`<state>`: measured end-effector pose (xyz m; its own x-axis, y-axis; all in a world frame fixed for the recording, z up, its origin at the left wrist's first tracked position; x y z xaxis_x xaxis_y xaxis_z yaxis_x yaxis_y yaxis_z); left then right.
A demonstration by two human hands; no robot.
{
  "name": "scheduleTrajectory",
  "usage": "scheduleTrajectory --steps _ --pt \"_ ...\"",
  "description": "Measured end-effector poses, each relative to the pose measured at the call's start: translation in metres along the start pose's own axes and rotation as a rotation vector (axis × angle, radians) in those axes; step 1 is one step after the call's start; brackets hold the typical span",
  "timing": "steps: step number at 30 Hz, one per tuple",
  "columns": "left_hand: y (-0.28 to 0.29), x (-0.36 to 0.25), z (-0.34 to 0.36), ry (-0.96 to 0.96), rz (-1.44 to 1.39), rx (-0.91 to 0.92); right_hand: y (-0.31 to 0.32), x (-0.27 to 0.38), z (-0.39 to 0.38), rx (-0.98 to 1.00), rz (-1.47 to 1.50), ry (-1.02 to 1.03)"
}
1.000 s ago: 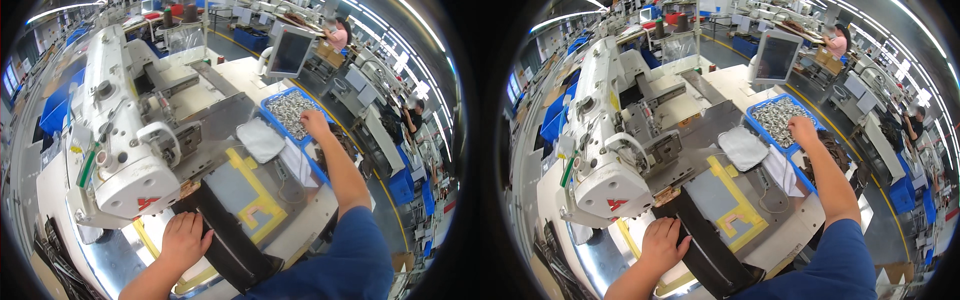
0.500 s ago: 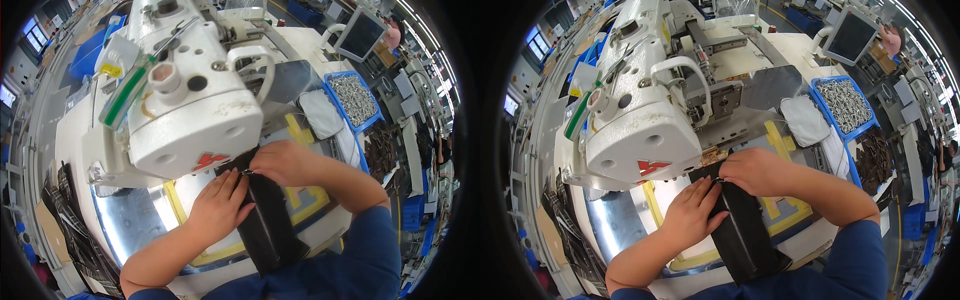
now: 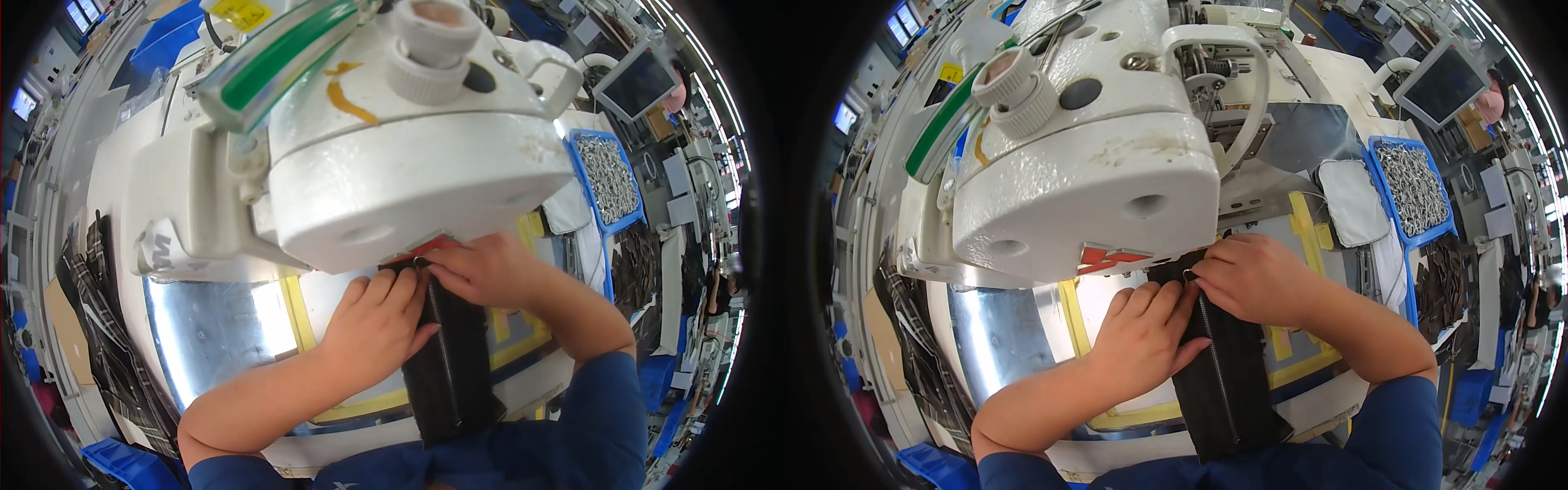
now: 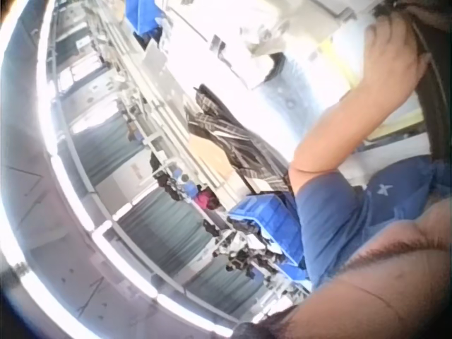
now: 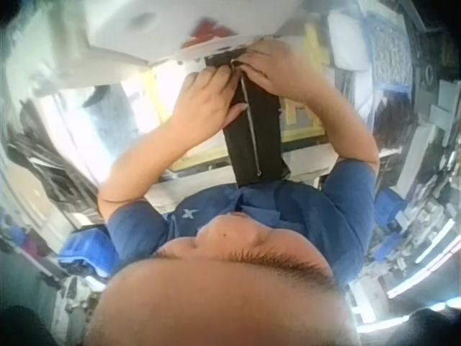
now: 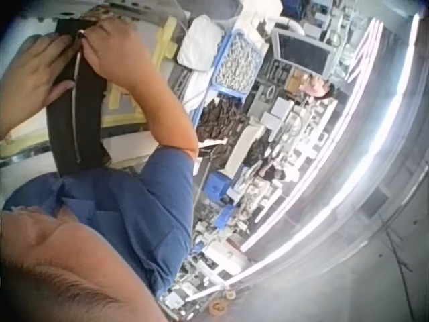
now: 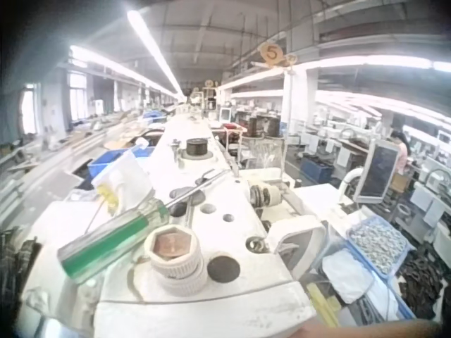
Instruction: The person aligns a zipper with a plaid fabric piece and sews it using a sewing machine. They repeat this process with multiple fabric pieces, guiding each under the needle and stitching along the zipper edge. The finished pieces are placed aside on the table.
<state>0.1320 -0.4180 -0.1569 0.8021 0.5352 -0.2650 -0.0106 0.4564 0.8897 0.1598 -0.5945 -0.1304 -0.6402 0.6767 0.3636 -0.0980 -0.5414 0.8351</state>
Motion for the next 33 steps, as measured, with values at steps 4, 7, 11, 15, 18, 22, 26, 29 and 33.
scheduleTrajectory --steps 4,7,11,15,18,22,26,29,33 --pt "-0.001 -0.002 0.003 -0.057 0.032 -0.029 -0.004 -0.005 0.007 -0.006 -0.087 -0.021" --pt "0.001 0.0 0.004 -0.037 0.061 -0.037 -0.008 -0.011 0.019 0.064 -0.084 -0.048" --pt "0.003 0.003 0.006 -0.009 0.029 -0.027 -0.011 -0.014 0.028 -0.016 -0.012 0.009" --pt "0.006 0.005 0.01 0.004 -0.004 -0.019 -0.009 -0.014 0.031 -0.005 0.021 -0.043" --pt "0.006 0.008 0.012 0.024 -0.05 -0.018 -0.008 -0.01 0.025 0.02 -0.085 -0.094" --pt "0.009 0.015 0.014 0.078 -0.188 -0.012 -0.003 0.001 0.005 0.055 -0.131 -0.056" --pt "0.006 0.024 0.015 0.176 -0.375 0.0 -0.004 0.005 -0.007 -0.043 -0.143 0.009" --pt "0.005 0.023 0.016 0.191 -0.389 -0.006 -0.005 0.004 -0.012 -0.08 -0.132 0.016" --pt "0.008 0.022 0.018 0.174 -0.355 -0.031 -0.004 0.005 -0.011 -0.041 -0.135 0.04"
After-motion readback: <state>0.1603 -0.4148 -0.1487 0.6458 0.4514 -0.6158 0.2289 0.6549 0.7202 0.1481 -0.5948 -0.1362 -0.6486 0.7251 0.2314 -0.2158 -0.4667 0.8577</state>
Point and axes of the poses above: each hand's wrist, its own z-axis towards the middle knuckle, its own y-axis out of the back of the hand, x = y × z, the point moved 5 cm from there along z, towards the middle knuckle, and after that the axes turned 11 degrees about -x, right-handed, at the moved point
